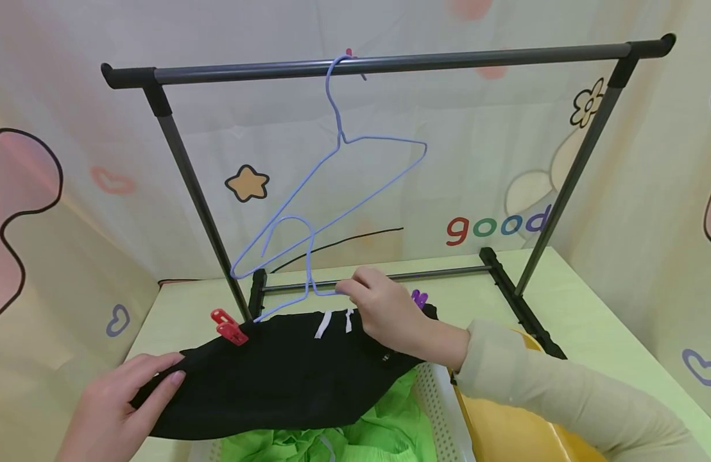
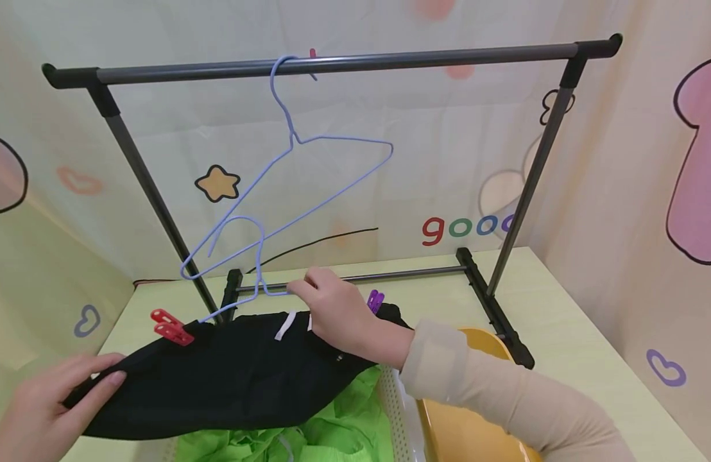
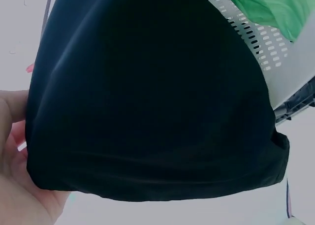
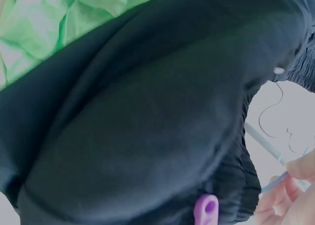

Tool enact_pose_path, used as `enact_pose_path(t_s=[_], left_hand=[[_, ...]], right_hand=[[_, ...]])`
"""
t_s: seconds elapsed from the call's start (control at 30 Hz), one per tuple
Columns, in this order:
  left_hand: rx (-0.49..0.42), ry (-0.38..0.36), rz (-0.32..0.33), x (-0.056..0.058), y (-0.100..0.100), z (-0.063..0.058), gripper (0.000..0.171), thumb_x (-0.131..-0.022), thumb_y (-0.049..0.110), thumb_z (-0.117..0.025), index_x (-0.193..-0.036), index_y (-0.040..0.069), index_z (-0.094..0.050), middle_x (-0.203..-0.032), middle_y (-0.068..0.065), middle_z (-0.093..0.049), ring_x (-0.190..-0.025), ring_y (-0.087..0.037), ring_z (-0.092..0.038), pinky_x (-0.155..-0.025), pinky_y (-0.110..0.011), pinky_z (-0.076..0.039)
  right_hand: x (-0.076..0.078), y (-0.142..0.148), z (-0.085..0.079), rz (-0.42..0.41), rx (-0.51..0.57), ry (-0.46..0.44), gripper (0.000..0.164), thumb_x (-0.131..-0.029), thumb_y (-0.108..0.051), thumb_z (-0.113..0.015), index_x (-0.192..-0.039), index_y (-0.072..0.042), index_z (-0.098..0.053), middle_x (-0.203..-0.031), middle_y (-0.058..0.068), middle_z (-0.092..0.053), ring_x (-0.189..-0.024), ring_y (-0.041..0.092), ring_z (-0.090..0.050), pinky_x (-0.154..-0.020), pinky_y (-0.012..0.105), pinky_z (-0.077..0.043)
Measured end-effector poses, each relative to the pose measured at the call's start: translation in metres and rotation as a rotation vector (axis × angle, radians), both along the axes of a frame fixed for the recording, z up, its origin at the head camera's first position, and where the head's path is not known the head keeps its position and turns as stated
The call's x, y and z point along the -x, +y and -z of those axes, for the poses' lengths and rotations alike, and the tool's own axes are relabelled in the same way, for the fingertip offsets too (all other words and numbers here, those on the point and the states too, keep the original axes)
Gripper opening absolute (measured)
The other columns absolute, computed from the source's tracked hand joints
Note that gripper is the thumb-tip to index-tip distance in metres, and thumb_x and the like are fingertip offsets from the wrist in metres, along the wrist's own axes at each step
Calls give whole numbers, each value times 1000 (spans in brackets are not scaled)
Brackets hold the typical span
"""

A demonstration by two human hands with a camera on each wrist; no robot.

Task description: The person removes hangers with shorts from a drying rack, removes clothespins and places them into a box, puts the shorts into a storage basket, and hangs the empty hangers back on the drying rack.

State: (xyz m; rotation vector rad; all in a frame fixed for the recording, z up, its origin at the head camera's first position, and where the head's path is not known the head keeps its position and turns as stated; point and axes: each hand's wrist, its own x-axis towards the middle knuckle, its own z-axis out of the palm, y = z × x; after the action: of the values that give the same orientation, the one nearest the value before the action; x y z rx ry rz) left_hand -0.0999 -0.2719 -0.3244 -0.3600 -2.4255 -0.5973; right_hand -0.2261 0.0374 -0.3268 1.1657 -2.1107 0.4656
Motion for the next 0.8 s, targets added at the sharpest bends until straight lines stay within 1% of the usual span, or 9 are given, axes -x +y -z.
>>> enact_pose_path(t_s=[0.17,0.3,0.47,0.57,0.63,0.67,0.8], left_hand=[[46,-57,-26,-4,-9,7,26,-65,10,-75,-89,17,-67,-77,8,-63,-70,10,-51,-62,-5,-38],[115,-87,-56,-4,-14,15,26,-64,13,-76,-88,19,-67,-76,12,-61,-67,3,-54,-59,-8,-38],[181,-155,-105,1,-16,26,24,-65,15,-75,-88,19,-68,-76,14,-59,-69,-6,-55,-58,-22,-44],[203,-188,-132,5,-16,31,25,-66,16,-75,-89,19,-68,-78,13,-61,-72,-13,-57,-60,-29,-47],[211,-183,-135,7,-17,34,25,-65,15,-75,-89,19,-68,-78,12,-61,-74,-16,-57,-63,-31,-47],[206,-171,-135,9,-17,36,26,-65,15,-76,-89,19,-68,-78,12,-61,-74,-16,-58,-63,-30,-47],[171,-96,-122,14,-18,44,28,-62,10,-76,-88,17,-68,-77,11,-62,-73,-15,-58,-63,-19,-44]], right_hand=[[-4,-3,10,-28,-49,-66,20,-80,5,-55,-93,-9,-60,-75,2,-49,-63,10,-44,-52,17,-39],[-6,-5,18,-40,-90,-109,21,-79,4,-56,-95,-9,-59,-75,1,-49,-63,10,-44,-53,16,-39],[-5,-8,24,-46,-117,-104,23,-78,5,-57,-96,-10,-59,-74,1,-48,-63,10,-43,-52,15,-38],[-3,-10,26,-44,-125,-102,22,-78,4,-57,-96,-11,-59,-74,0,-48,-62,9,-42,-50,15,-36],[-2,-12,28,-37,-138,-109,22,-79,3,-57,-96,-11,-59,-74,0,-48,-62,9,-42,-49,15,-35],[-2,-12,28,-32,-145,-116,22,-80,2,-57,-96,-12,-59,-74,0,-48,-61,9,-42,-49,15,-34],[-1,-14,28,-9,-188,-153,23,-81,0,-56,-100,-13,-59,-76,0,-50,-61,8,-43,-48,14,-34]])
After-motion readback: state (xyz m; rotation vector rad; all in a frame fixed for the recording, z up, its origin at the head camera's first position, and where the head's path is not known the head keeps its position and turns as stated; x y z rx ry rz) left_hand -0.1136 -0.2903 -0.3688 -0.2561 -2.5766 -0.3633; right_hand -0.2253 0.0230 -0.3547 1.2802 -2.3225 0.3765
